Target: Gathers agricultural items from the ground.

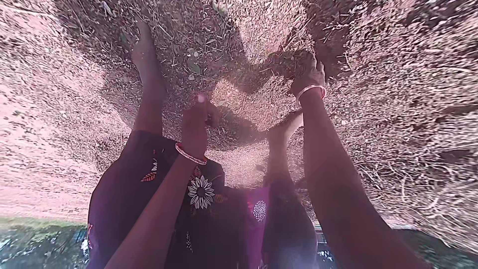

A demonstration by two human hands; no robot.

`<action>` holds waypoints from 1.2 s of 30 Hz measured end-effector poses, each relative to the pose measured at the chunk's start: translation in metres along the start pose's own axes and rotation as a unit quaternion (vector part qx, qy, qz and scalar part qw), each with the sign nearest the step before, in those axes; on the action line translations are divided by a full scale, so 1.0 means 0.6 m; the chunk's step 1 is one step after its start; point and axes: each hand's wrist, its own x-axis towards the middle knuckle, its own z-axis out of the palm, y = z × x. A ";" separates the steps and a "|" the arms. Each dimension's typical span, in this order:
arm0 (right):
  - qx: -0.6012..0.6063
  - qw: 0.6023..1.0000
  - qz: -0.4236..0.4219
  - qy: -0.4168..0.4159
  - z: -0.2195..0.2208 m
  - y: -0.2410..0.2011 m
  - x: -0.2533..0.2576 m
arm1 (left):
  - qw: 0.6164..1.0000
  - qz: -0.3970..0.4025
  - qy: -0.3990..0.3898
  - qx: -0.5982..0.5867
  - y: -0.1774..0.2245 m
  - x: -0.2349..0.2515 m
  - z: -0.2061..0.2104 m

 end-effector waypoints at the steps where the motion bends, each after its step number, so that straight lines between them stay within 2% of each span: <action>1: 0.014 1.000 0.012 -0.023 0.013 0.000 0.008 | 1.000 -0.001 -0.002 0.002 0.000 0.000 0.001; 3: 0.009 0.991 -0.038 -0.125 0.037 0.000 0.003 | 1.000 0.007 0.003 -0.010 0.000 0.005 0.003; 6: 0.042 0.944 -0.116 -0.307 0.034 0.012 -0.034 | 1.000 0.008 0.008 -0.019 0.002 0.007 0.003; 7: 0.065 0.935 -0.131 -0.323 0.030 0.024 -0.043 | 1.000 0.008 0.007 -0.018 0.001 0.007 0.003; 8: 0.070 0.943 -0.139 -0.295 0.024 0.035 -0.052 | 1.000 0.006 0.005 -0.017 0.000 0.006 0.003; 11: 0.099 0.976 -0.144 -0.130 0.015 0.053 -0.028 | 1.000 0.003 0.003 -0.007 -0.004 0.006 0.007; 14: 0.091 0.989 -0.082 -0.086 0.036 0.025 0.006 | 1.000 0.000 -0.002 0.005 -0.008 0.006 0.010; 17: 0.080 0.983 -0.087 -0.138 0.113 -0.036 -0.038 | 1.000 -0.006 -0.007 0.010 -0.006 0.005 0.008; 20: 0.045 0.962 -0.165 -0.211 0.151 -0.068 -0.150 | 1.000 -0.004 0.001 0.013 -0.007 0.008 0.007; 23: -0.029 0.899 -0.291 -0.326 0.132 -0.039 -0.228 | 1.000 -0.001 -0.007 0.026 -0.001 0.007 0.009; 25: -0.008 0.872 -0.301 -0.387 0.098 -0.015 -0.235 | 0.999 0.006 -0.018 0.033 0.009 0.009 0.009; 26: 0.002 0.875 -0.285 -0.392 0.085 -0.001 -0.221 | 0.999 0.009 -0.023 0.040 0.014 0.007 0.008; 28: 0.014 0.921 -0.234 -0.312 0.060 0.024 -0.167 | 0.998 -0.007 -0.029 0.063 0.027 -0.002 0.004; 30: 0.032 0.969 -0.191 -0.153 0.032 0.028 -0.089 | 0.997 -0.014 -0.023 0.070 0.029 -0.003 0.005; 33: 0.084 0.985 -0.148 0.041 0.011 -0.012 0.021 | 0.998 -0.011 -0.023 0.063 0.017 -0.002 0.007; 34: 0.110 0.983 -0.131 0.069 0.017 -0.032 0.052 | 0.998 -0.012 -0.025 0.062 0.012 -0.002 0.007; 36: 0.138 0.985 -0.094 0.047 0.045 -0.078 0.075 | 0.997 -0.019 -0.025 0.066 0.004 -0.003 0.007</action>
